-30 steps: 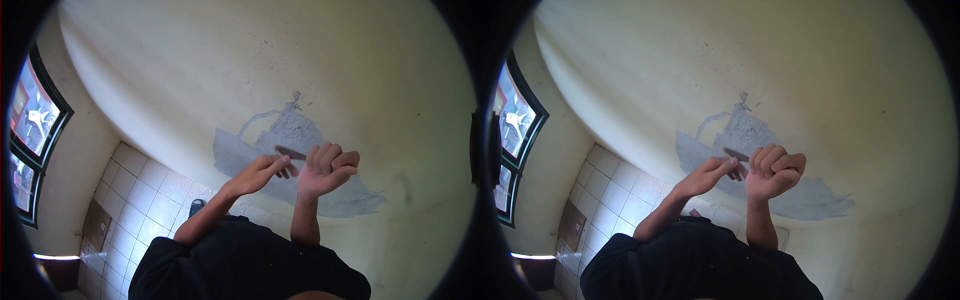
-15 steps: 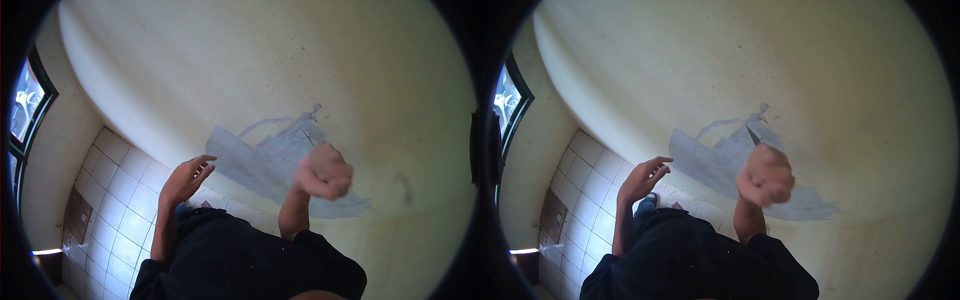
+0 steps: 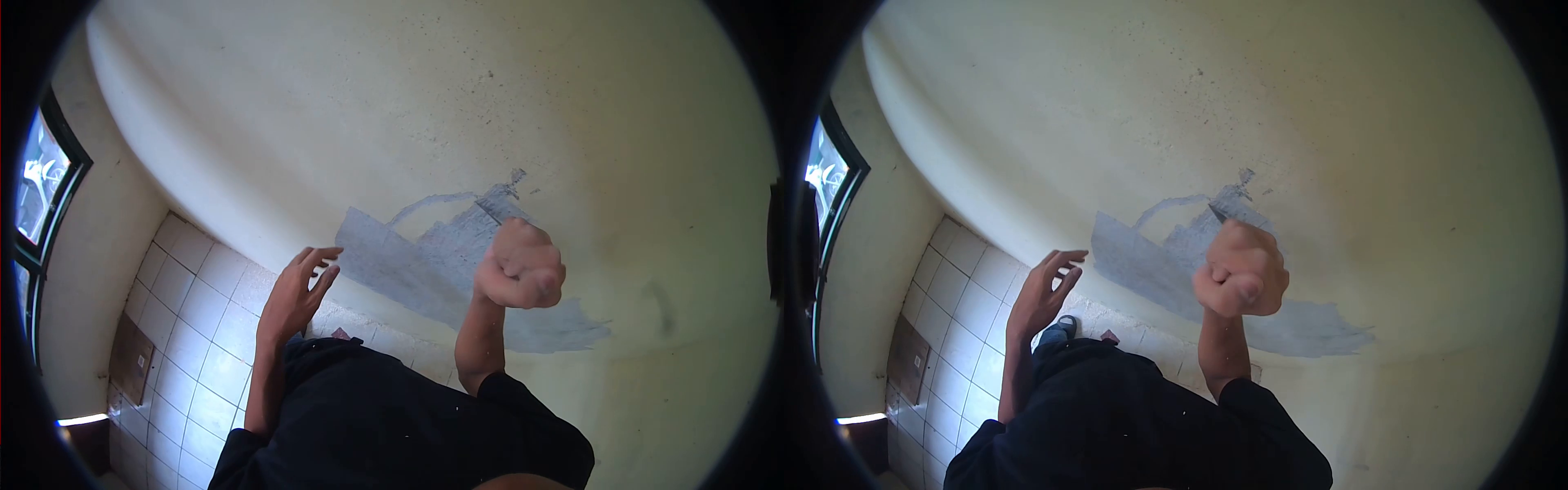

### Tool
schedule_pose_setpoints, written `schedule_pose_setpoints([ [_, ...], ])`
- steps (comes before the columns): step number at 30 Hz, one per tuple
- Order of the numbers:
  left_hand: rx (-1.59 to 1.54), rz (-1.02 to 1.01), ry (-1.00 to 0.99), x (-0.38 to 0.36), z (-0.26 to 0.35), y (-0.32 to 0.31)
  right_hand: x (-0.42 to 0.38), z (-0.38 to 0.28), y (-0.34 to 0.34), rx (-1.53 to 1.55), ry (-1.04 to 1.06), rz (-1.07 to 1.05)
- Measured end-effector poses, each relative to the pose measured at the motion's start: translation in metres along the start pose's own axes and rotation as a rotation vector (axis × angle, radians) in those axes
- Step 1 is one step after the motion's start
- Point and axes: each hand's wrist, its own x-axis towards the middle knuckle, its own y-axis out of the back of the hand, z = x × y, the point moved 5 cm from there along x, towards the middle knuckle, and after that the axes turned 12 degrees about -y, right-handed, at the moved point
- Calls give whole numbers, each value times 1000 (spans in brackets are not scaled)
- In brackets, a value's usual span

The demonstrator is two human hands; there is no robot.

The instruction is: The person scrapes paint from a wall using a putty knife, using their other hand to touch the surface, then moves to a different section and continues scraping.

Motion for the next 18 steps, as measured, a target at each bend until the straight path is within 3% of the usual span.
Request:
schedule_pose_setpoints([
  [2,19,53,-7,7,15,2,4,-12,-2,117,-53,-6],
  [5,-15,90,-104,16,23,5,5,-24,7,182,126,10],
  [8,-37,75,-126,18,22,2,-6,-6,4,-111,105,0],
  [10,-33,63,-123,19,22,4,0,-6,-7,110,37,16],
  [13,-57,53,-92,16,17,0,12,-39,10,182,84,16],
  [14,-66,54,-72,15,14,0,15,-45,12,202,76,19],
  [16,-83,51,-40,16,10,-2,4,-14,9,-37,56,17],
  [18,-58,55,-55,16,14,-1,-8,13,1,-3,-141,49],
])
